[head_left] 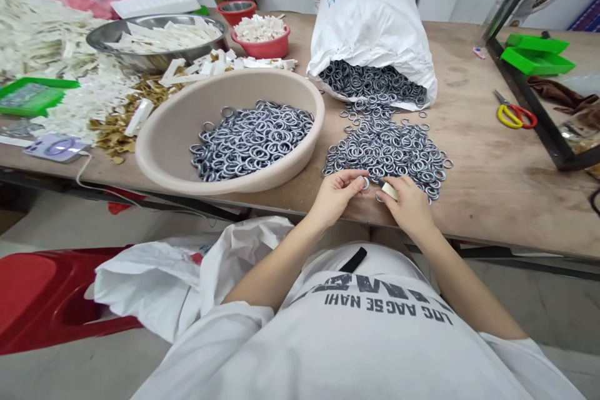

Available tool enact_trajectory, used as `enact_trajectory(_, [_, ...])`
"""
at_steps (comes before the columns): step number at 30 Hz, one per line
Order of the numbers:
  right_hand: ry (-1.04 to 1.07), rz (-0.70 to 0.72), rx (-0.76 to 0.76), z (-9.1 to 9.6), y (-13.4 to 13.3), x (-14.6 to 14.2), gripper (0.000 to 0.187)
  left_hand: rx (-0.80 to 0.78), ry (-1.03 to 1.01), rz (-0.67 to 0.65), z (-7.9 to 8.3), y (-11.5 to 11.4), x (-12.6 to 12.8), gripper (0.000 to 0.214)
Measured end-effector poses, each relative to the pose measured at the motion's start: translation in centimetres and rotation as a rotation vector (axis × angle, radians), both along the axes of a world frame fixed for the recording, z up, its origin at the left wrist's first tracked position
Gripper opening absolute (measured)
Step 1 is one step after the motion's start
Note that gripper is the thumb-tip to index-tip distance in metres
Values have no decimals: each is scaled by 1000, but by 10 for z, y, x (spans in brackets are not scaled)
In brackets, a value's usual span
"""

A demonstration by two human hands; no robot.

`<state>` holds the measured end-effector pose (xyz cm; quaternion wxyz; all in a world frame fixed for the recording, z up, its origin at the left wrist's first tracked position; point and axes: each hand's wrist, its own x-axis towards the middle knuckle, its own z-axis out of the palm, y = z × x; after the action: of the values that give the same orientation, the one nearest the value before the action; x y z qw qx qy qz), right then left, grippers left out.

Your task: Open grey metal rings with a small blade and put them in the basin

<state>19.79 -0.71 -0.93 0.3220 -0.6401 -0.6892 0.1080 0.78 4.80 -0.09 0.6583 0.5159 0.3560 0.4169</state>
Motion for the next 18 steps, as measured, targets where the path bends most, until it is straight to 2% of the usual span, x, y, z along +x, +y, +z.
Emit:
enact_trajectory(2, [206, 48, 77, 7, -2, -6, 32, -62, -51, -22, 2, -8, 4, 41])
enact_trajectory(4, [382, 126, 86, 16, -3, -11, 27, -80, -70, -44, 5, -17, 8, 37])
enact_trajectory(8, [587, 165, -1, 26, -4, -17, 24, 82, 71, -115, 13, -32, 9, 38])
enact_trajectory(11, [641, 204, -17, 26, -6, -21, 25, 133, 124, -147, 18, -38, 7, 43])
enact_trajectory(14, [684, 225, 7, 22, -6, -25, 27, 72, 44, -139, 19, -40, 8, 43])
enact_trajectory(18, [720, 253, -119, 20, -3, -26, 34, -58, -91, -107, 16, -39, 9, 40])
